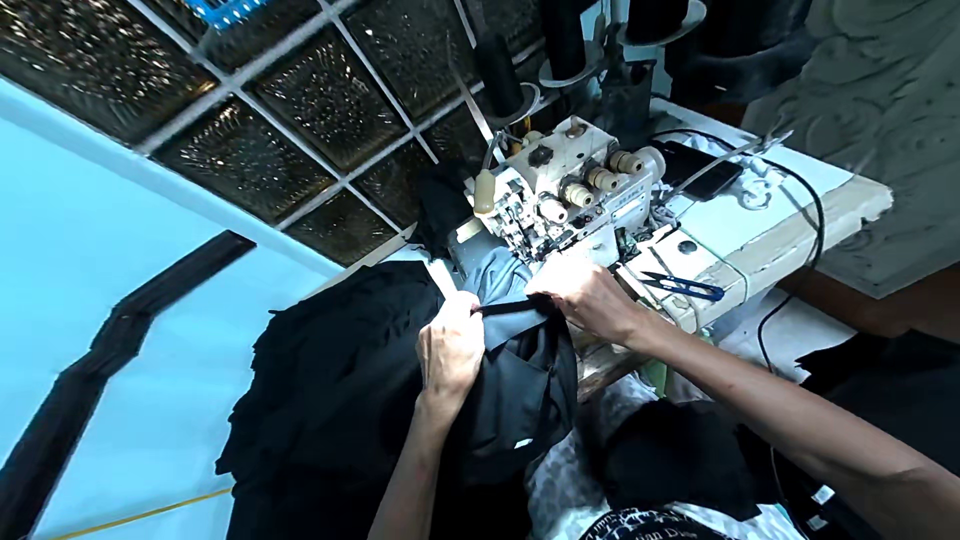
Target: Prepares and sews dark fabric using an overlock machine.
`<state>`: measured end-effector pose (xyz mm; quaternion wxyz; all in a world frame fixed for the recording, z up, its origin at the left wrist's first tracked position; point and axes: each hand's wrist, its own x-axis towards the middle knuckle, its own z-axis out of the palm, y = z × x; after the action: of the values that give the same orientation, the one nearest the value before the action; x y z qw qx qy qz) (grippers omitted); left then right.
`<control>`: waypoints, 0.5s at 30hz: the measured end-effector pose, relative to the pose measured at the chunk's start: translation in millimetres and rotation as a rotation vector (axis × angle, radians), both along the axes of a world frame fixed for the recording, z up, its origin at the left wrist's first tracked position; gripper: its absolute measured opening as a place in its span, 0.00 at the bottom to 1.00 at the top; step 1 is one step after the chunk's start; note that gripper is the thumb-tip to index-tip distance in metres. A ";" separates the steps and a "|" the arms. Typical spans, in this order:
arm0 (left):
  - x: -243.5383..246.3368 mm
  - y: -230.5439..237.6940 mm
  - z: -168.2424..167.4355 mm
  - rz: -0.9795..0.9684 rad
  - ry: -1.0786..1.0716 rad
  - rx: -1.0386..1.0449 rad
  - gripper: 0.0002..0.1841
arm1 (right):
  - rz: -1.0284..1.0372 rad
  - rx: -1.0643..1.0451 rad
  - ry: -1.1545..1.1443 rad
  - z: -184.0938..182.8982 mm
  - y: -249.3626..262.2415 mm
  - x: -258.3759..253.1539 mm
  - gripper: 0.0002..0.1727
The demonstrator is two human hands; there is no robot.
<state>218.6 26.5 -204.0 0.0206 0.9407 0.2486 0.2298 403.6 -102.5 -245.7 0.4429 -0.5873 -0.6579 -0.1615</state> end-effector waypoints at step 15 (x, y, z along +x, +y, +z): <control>-15.9 -40.6 -25.8 -0.106 -0.095 0.347 0.09 | -0.053 -0.026 -0.056 -8.3 -17.4 -7.6 0.11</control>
<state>202.8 -14.1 -229.9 -0.1183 0.9300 0.1538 0.3122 396.1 -119.9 -253.9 0.4122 -0.6057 -0.6561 -0.1807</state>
